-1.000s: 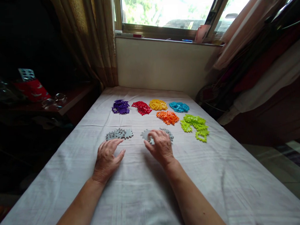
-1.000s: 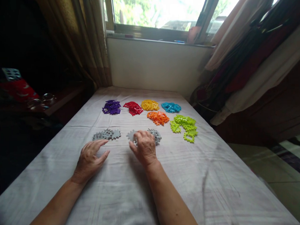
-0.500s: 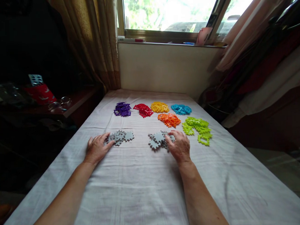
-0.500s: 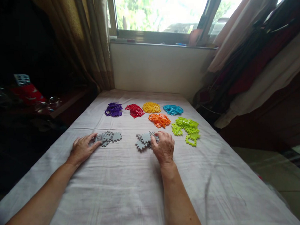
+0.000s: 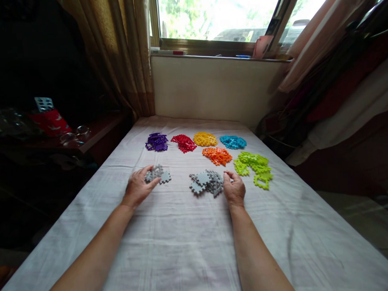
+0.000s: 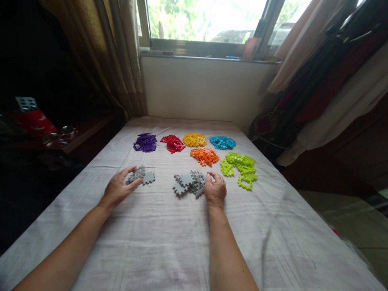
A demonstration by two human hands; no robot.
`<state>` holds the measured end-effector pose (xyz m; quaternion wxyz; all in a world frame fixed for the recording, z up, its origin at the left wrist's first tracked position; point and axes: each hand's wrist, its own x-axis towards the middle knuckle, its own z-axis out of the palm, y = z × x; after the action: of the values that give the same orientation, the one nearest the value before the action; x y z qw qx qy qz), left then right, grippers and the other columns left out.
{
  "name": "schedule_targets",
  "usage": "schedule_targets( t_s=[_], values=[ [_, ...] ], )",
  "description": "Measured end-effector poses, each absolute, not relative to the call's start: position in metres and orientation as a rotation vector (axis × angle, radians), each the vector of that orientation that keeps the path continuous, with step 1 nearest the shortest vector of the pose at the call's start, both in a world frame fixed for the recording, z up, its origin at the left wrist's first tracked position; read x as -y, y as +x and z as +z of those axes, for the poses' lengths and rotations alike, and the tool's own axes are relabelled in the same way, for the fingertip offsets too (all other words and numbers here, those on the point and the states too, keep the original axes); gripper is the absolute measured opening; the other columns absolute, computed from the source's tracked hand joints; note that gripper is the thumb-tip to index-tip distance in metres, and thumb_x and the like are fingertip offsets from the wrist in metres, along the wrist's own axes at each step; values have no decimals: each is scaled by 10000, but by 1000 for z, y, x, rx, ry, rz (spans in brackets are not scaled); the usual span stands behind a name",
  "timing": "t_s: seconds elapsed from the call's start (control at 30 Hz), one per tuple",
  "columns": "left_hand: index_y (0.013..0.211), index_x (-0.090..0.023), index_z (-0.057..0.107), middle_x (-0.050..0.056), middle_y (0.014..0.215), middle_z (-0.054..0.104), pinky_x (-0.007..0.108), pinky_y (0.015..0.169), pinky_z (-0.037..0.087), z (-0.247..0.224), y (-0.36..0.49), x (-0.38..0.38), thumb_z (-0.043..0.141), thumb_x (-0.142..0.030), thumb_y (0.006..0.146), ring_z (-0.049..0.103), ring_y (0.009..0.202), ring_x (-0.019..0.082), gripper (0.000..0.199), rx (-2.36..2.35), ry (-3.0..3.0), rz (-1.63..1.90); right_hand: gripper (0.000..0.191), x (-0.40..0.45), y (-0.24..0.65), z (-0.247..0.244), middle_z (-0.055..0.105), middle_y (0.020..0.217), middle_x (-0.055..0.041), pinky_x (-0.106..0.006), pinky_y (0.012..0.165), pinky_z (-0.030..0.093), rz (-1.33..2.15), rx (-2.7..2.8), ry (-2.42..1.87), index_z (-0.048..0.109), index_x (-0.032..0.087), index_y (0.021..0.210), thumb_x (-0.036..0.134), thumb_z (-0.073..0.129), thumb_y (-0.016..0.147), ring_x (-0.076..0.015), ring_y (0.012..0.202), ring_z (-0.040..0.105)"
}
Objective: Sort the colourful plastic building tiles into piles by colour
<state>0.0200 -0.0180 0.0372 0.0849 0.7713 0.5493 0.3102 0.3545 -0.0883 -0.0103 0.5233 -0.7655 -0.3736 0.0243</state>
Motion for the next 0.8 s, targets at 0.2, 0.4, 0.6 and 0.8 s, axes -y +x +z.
schedule_targets(
  t_s=[0.2, 0.4, 0.6, 0.8],
  values=[
    [1149, -278, 684, 45, 1157, 732, 393, 1009, 444, 36, 119, 10, 639, -484, 847, 643, 1099, 240, 369, -1420, 2467, 690, 345, 86, 355, -15, 746, 964, -109, -369, 882, 490, 5, 956, -1816, 735, 197, 858, 415, 472, 807, -248, 930, 654],
    [1107, -268, 705, 58, 1118, 746, 399, 963, 460, 23, 154, 1, 613, -513, 863, 659, 1057, 249, 358, -1403, 2464, 634, 332, 79, 357, -17, 750, 993, -107, -369, 909, 490, -15, 963, -1821, 738, 202, 858, 407, 479, 820, -242, 957, 655],
    [1132, -248, 683, 57, 1161, 726, 386, 1046, 407, 29, 122, 12, 535, -417, 918, 620, 1136, 223, 310, -1370, 2523, 708, 324, 80, 355, -13, 747, 983, -108, -367, 895, 492, 11, 951, -1826, 733, 199, 846, 401, 481, 816, -240, 937, 653],
    [1195, -211, 638, 129, 1305, 647, 482, 1103, 328, 28, 42, 17, 580, -469, 851, 543, 1245, 308, 434, -1819, 2536, 836, 320, 82, 353, -9, 747, 971, -112, -358, 871, 497, 26, 963, -1835, 733, 194, 838, 400, 492, 794, -234, 897, 652]
  ],
)
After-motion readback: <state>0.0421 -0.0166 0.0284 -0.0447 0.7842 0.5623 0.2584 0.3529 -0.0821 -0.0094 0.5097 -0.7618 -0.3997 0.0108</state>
